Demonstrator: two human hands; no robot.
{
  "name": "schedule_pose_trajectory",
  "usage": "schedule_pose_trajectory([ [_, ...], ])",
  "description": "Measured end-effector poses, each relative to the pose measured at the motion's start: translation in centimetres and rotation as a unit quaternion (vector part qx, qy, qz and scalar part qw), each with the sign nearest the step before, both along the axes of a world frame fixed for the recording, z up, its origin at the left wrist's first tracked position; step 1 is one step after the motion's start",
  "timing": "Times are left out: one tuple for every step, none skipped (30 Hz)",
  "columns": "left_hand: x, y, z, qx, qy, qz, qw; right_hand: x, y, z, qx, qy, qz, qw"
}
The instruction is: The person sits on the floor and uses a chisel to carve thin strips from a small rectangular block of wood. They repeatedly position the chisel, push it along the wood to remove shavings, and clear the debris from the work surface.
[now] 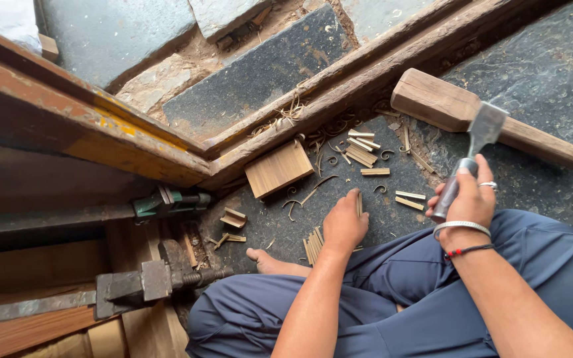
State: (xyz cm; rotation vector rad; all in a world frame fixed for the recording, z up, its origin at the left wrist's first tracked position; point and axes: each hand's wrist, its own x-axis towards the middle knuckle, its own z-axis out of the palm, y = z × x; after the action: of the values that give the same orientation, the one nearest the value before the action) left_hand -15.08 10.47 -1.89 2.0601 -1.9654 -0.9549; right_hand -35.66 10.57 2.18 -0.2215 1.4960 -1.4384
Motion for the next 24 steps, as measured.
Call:
schedule_pose_trajectory([
  [0.1, 0.2, 0.2, -0.012, 0.008, 0.001, 1.0, -0.2, -0.1, -0.1, -0.007, 0.002, -0.013, 1.0],
  [0.1, 0.3, 0.4, -0.024, 0.017, 0.003, 1.0, -0.3, -0.1, -0.2, -0.015, 0.003, -0.025, 1.0],
  [0.2, 0.5, 0.5, -0.058, 0.013, -0.006, 0.998, -0.4, -0.2, -0.4, -0.015, -0.002, -0.029, 0.999],
  [0.2, 0.7, 0.5, -0.091, 0.009, -0.014, 0.996, -0.5, -0.2, -0.5, -0.015, -0.006, -0.034, 0.999],
  [0.0, 0.9, 0.5, -0.124, 0.006, -0.023, 0.992, -0.6, -0.2, -0.6, -0.014, -0.011, -0.038, 0.999],
  [-0.4, 0.9, 0.3, -0.144, 0.009, -0.038, 0.989, -0.6, -0.2, -0.6, -0.022, -0.019, -0.037, 0.999],
  [-1.0, 0.8, 0.1, -0.165, 0.011, -0.055, 0.985, -0.5, -0.2, -0.7, -0.03, -0.029, -0.037, 0.998],
  [-1.7, 0.6, -0.1, -0.183, 0.014, -0.074, 0.98, -0.5, -0.1, -0.8, -0.037, -0.038, -0.041, 0.998],
  [-2.8, 0.5, -0.5, -0.195, 0.02, -0.095, 0.976, -0.5, 0.0, -0.8, -0.033, -0.038, -0.044, 0.998],
  [-4.2, 0.1, -0.9, -0.206, 0.028, -0.11, 0.972, -0.4, 0.1, -0.9, -0.029, -0.037, -0.042, 0.998],
  [-5.5, -0.6, -1.2, -0.224, 0.036, -0.122, 0.966, -0.5, 0.1, -0.9, -0.031, -0.035, -0.037, 0.998],
  [-6.8, -1.3, -1.6, -0.236, 0.001, -0.133, 0.963, -0.5, 0.0, -0.9, -0.028, -0.039, -0.041, 0.998],
  [-8.1, -1.7, -1.9, -0.245, -0.032, -0.145, 0.958, -0.6, 0.0, -0.9, -0.024, -0.042, -0.046, 0.998],
  [-9.3, -1.9, -2.2, -0.253, -0.064, -0.155, 0.953, -0.8, 0.1, -0.9, -0.018, -0.045, -0.049, 0.998],
  [-10.0, -2.2, -2.5, -0.245, -0.074, -0.144, 0.956, -1.0, 0.0, -0.8, -0.015, -0.041, -0.054, 0.998],
  [-10.3, -2.2, -2.7, -0.236, -0.087, -0.132, 0.959, -1.2, -0.1, -0.8, -0.012, -0.039, -0.057, 0.998],
  [-10.4, -2.3, -2.9, -0.224, -0.101, -0.121, 0.962, -1.4, -0.1, -0.9, -0.006, -0.04, -0.06, 0.997],
  [-10.1, -2.3, -3.1, -0.217, -0.079, -0.116, 0.966, -1.5, -0.1, -1.0, -0.012, -0.047, -0.059, 0.997],
  [-9.5, -2.3, -3.2, -0.21, -0.059, -0.114, 0.969, -1.6, -0.1, -1.1, -0.018, -0.056, -0.061, 0.996],
  [-8.9, -2.4, -3.3, -0.203, -0.038, -0.114, 0.972, -1.7, -0.1, -1.3, -0.025, -0.065, -0.065, 0.995],
  [-8.1, -2.6, -3.2, -0.152, 0.081, -0.056, 0.983, -1.7, -0.1, -1.5, -0.022, -0.065, -0.06, 0.996],
  [-7.2, -2.9, -3.0, -0.096, 0.199, 0.002, 0.975, -1.8, -0.1, -1.8, -0.019, -0.064, -0.057, 0.996],
  [-6.3, -3.3, -2.6, -0.037, 0.312, 0.059, 0.948, -1.8, -0.1, -2.0, -0.015, -0.064, -0.054, 0.996],
  [-5.2, -3.6, -2.1, 0.0, 0.363, 0.087, 0.928, -1.8, -0.1, -2.3, -0.011, -0.057, -0.055, 0.997],
])
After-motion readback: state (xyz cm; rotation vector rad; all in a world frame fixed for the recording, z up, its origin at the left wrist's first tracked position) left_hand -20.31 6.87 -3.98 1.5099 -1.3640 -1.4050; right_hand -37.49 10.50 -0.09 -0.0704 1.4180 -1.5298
